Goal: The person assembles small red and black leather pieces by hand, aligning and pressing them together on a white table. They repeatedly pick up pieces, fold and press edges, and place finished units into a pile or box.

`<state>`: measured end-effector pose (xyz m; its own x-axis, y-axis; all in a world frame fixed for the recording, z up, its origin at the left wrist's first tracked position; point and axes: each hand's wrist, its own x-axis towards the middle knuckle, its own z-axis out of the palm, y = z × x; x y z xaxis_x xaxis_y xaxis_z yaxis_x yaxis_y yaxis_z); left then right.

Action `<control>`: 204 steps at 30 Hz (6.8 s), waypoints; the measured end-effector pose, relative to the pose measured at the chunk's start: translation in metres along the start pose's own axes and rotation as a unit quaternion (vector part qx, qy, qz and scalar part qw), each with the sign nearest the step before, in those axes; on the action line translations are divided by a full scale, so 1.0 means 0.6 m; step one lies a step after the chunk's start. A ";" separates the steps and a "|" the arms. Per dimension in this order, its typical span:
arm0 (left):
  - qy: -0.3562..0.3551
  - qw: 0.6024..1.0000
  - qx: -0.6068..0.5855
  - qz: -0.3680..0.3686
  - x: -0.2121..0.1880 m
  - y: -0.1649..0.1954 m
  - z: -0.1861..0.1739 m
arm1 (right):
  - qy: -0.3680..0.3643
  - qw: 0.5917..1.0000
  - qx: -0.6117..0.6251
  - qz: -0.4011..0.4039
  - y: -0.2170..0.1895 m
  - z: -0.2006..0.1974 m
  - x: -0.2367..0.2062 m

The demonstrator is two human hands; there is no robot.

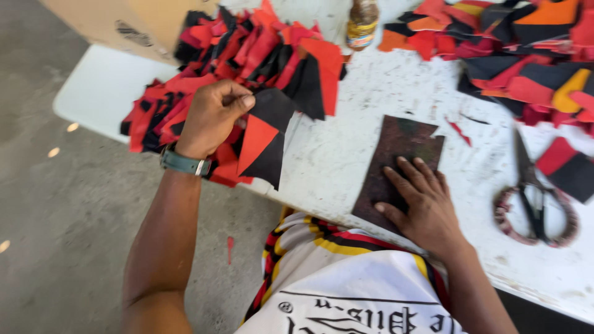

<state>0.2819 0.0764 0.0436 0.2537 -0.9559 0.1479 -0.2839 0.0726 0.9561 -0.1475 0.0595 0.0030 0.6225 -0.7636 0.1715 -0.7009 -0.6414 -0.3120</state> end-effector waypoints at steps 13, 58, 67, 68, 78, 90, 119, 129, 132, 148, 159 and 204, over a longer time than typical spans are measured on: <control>-0.186 0.981 -0.044 0.009 0.052 0.010 0.258 | 0.044 0.996 0.063 0.041 -0.013 -0.029 -0.024; -0.231 0.936 0.250 0.091 -0.106 0.025 0.367 | 0.185 0.860 -0.048 0.474 0.358 -0.145 -0.110; -0.243 0.932 0.258 0.079 -0.105 0.029 0.371 | 0.306 0.811 0.189 0.461 0.377 -0.143 -0.099; -0.242 0.934 0.251 0.082 -0.105 0.030 0.370 | 0.353 0.794 0.285 0.405 0.369 -0.151 -0.100; -0.224 0.954 -0.194 0.039 -0.052 0.056 0.427 | 0.236 0.645 0.708 0.165 0.162 -0.093 0.033; -0.150 0.860 -0.478 -0.096 -0.006 -0.009 0.468 | 0.012 0.596 0.802 0.032 0.144 -0.030 0.040; -0.173 0.889 -0.409 -0.113 0.035 -0.074 0.420 | 0.029 0.704 0.670 0.236 0.183 -0.018 0.067; -0.245 0.778 -0.553 -0.169 0.032 -0.056 0.402 | 0.015 0.717 0.649 0.252 0.171 -0.030 0.066; -0.275 0.778 -0.536 -0.177 0.030 -0.050 0.398 | 0.015 0.699 0.673 0.243 0.170 -0.033 0.064; -0.231 0.845 -0.453 -0.164 0.047 -0.061 0.400 | 0.082 0.721 0.644 0.243 0.203 -0.017 0.060; -0.274 0.868 -0.379 -0.167 0.046 -0.062 0.394 | -0.010 0.744 0.615 0.259 0.157 -0.035 0.070; -0.302 0.726 -0.610 -0.098 0.006 -0.043 0.390 | 0.070 0.699 0.678 0.215 0.087 -0.047 0.061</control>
<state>0.0735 0.0047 -0.0397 -0.3774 -0.9057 0.1930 0.8263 -0.2352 0.5118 -0.1710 -0.0036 0.0192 0.3485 -0.9250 -0.1512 0.2216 0.2381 -0.9456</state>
